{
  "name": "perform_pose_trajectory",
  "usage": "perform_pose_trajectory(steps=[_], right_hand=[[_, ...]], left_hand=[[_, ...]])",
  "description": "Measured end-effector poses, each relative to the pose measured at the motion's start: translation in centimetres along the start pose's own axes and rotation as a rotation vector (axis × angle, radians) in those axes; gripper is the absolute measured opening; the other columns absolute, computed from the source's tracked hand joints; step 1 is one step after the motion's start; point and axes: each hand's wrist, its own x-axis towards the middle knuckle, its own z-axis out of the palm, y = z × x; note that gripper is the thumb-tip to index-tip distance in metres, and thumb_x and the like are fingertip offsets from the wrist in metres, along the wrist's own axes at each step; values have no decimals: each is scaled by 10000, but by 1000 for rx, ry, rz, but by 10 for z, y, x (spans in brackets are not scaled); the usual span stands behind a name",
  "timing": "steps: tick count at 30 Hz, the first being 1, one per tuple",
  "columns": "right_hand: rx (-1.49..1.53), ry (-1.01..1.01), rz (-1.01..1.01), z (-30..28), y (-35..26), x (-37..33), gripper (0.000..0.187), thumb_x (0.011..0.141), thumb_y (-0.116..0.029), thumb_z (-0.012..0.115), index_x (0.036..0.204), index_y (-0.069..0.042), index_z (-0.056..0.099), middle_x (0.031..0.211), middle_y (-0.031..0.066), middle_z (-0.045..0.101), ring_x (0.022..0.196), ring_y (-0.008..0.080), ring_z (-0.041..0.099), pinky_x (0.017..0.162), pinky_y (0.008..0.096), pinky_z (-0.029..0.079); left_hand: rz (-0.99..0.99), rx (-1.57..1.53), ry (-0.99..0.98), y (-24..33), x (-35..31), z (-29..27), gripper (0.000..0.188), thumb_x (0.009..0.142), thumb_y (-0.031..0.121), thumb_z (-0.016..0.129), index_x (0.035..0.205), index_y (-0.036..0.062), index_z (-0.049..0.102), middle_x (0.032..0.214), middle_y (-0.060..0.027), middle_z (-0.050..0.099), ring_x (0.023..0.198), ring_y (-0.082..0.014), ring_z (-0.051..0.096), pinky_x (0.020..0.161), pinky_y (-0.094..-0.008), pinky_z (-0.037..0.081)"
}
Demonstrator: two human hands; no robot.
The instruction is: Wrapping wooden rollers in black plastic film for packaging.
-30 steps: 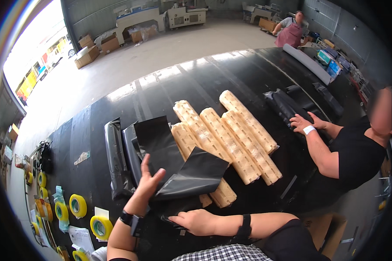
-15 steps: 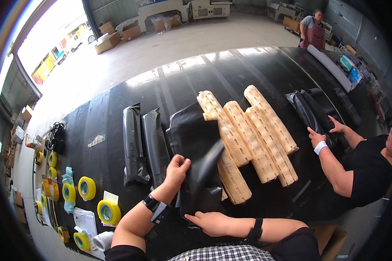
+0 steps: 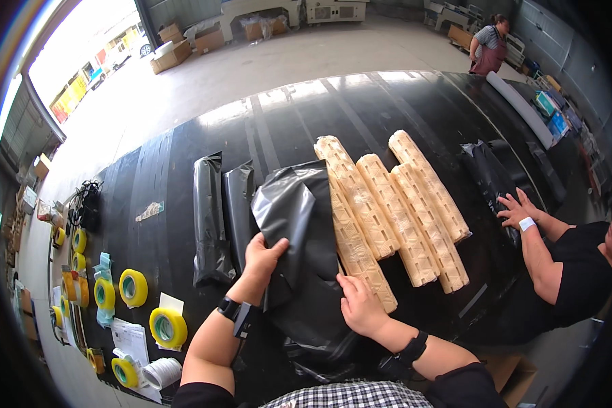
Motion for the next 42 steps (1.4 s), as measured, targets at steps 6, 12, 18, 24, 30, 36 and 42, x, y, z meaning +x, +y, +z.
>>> perform_pose_trajectory(steps=[6, 12, 18, 24, 30, 36, 42], right_hand=[[88, -72, 53, 28, -4, 1, 676, 891, -169, 655, 1487, -14, 377, 1520, 286, 352, 1376, 449, 403, 1146, 484, 352], [14, -256, 191, 50, -24, 45, 1169, 675, -418, 890, 1577, -402, 147, 1579, 349, 86, 1403, 569, 282, 1153, 554, 329], [197, -434, 485, 25, -15, 34, 1361, 626, -533, 914, 1571, 33, 114, 1419, 335, 452, 1360, 430, 450, 1131, 441, 395], [330, -226, 569, 82, 49, 24, 1104, 748, -694, 737, 1484, 52, 391, 1379, 297, 537, 1335, 393, 495, 1136, 446, 381], [35, -226, 526, 75, -36, 55, 851, 694, -490, 815, 1348, -24, 530, 1280, 246, 616, 1235, 366, 577, 1040, 439, 482], [185, -170, 562, 44, 19, 50, 845, 574, -426, 913, 1231, 9, 610, 1156, 207, 693, 1087, 307, 673, 944, 368, 526], [190, -146, 579, 12, 79, 31, 771, 599, -376, 903, 1218, 3, 643, 1130, 207, 715, 1072, 305, 689, 951, 369, 526]], left_hand=[[-245, -375, 74, 11, 19, -78, 481, 1058, 354, 483, 1394, 9, 492, 1254, -134, 651, 1060, -256, 676, 942, -407, 550], [93, 408, 62, -8, 24, -67, 780, 827, 194, 816, 1449, -68, 425, 1371, -200, 576, 1269, -262, 555, 1061, -336, 424], [83, 69, 140, 2, -2, -91, 311, 941, 30, 626, 1243, -32, 579, 1106, -87, 678, 983, -147, 632, 894, -289, 493], [164, 343, 198, -16, -16, -76, 193, 935, 18, 617, 1128, 14, 636, 971, -50, 698, 890, -129, 630, 819, -278, 487], [241, 154, 261, -24, -28, -115, 170, 965, 10, 587, 1131, -7, 624, 971, -47, 673, 876, -104, 600, 809, -241, 471], [230, 103, 145, -33, -31, -81, 142, 994, -13, 540, 1128, 4, 586, 975, -29, 646, 865, -83, 583, 792, -226, 466], [125, -153, 59, -39, 3, 14, 150, 1010, 15, 504, 1142, 25, 575, 936, -21, 630, 821, -85, 556, 744, -234, 455]])
